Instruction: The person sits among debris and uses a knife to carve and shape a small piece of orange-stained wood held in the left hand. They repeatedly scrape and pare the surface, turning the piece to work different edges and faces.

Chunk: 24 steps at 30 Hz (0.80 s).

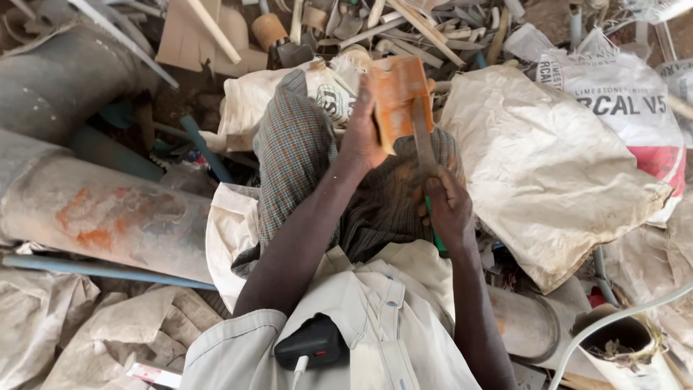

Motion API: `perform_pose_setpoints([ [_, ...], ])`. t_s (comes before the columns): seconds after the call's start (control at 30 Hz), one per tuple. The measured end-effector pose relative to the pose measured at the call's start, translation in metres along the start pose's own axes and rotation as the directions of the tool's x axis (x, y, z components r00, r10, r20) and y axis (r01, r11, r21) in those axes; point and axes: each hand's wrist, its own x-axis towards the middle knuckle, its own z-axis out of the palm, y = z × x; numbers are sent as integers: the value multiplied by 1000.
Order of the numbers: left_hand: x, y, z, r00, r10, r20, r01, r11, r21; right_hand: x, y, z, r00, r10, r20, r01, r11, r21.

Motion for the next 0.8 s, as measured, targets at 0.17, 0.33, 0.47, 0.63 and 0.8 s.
perform_pose_setpoints([
  [0.17,0,-9,2,990,17,138,-22,999,39,4,-7,3,998,59,-4,-59,998,0],
  [0.33,-2,-23,3,982,7,191,-15,999,43,4,-5,2,999,36,-30,-37,999,-24],
  [0.47,2,-23,3,989,9,146,-25,994,105,5,-6,2,999,23,-28,-24,999,-48],
  [0.63,5,-25,-1,986,-23,164,12,998,67,7,-2,-4,995,2,-99,-5,999,-34],
  [0.8,8,-25,-4,994,-102,46,94,983,160,8,15,7,987,-153,-38,140,961,-237],
])
